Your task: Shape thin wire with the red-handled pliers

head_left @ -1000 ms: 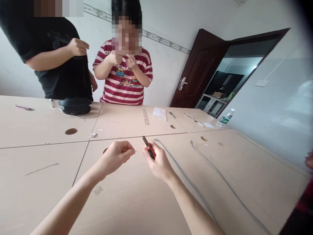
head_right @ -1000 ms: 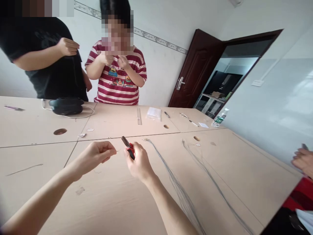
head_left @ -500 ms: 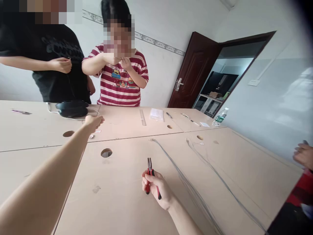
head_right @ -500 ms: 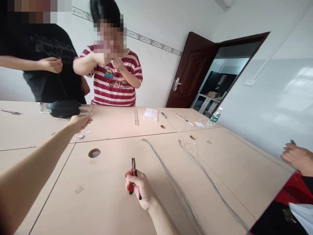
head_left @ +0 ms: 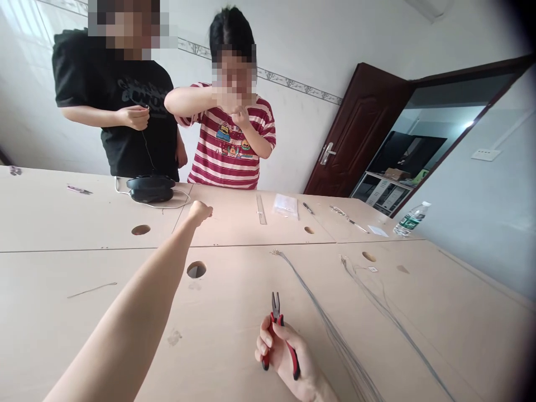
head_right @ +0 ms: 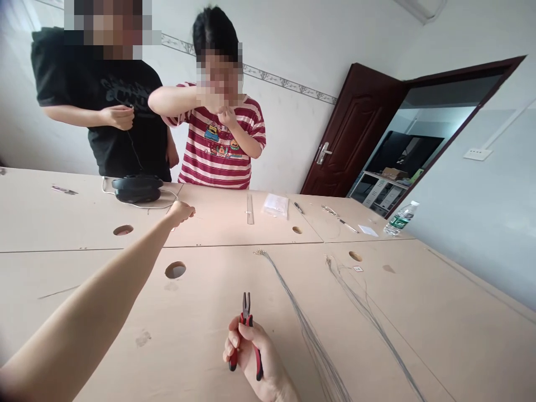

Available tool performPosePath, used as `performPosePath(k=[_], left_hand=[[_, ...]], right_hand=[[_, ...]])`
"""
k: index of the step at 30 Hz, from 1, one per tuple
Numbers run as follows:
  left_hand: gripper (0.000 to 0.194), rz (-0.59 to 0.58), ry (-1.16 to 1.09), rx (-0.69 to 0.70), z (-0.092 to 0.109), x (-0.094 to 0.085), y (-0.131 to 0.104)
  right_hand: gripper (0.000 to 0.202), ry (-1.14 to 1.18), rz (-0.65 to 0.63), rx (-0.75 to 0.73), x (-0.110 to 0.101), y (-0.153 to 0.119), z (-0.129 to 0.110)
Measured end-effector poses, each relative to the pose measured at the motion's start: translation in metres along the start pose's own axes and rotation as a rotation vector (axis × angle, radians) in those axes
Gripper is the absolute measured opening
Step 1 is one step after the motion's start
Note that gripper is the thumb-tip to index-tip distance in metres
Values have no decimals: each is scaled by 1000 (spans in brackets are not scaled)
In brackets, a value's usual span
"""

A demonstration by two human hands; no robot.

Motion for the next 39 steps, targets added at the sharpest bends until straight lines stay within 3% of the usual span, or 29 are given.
performPosePath(k=[8, 13, 16, 20, 23, 26, 33, 39], left_hand=[[36, -117, 27, 14, -7, 5, 1], [35, -185, -28, 72, 2, -5, -20], [25, -303, -110, 123, -7, 1, -56], [19, -538, -256, 130, -45, 21, -129], [25, -722, -317, 51, -74, 31, -179], [27, -816, -362, -1, -91, 35, -209], [28, -811, -398, 1, -106, 37, -217], [28, -813, -373, 0, -113, 38, -216]], right_hand=[[19, 21, 21, 33, 5, 0, -2], [19, 16, 19, 42, 5, 1, -1], [18, 11, 20, 28, 4, 2, 1], [19, -45, 83, -21, 6, 2, -2], [23, -198, 185, -86, 9, 2, -6], [27, -425, 337, -127, 15, 4, -10], [29, -724, 438, -230, 29, 13, -18], [29, -755, 421, -217, 29, 18, -14]])
Point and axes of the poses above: each hand's wrist, its own y-axis towards the middle knuckle, its own x-axis out of the palm, z = x × y, the point moved 1 cm from there along y, towards the middle knuckle, and after that the axes turned 14 degrees about -y, right-handed, at the moved point
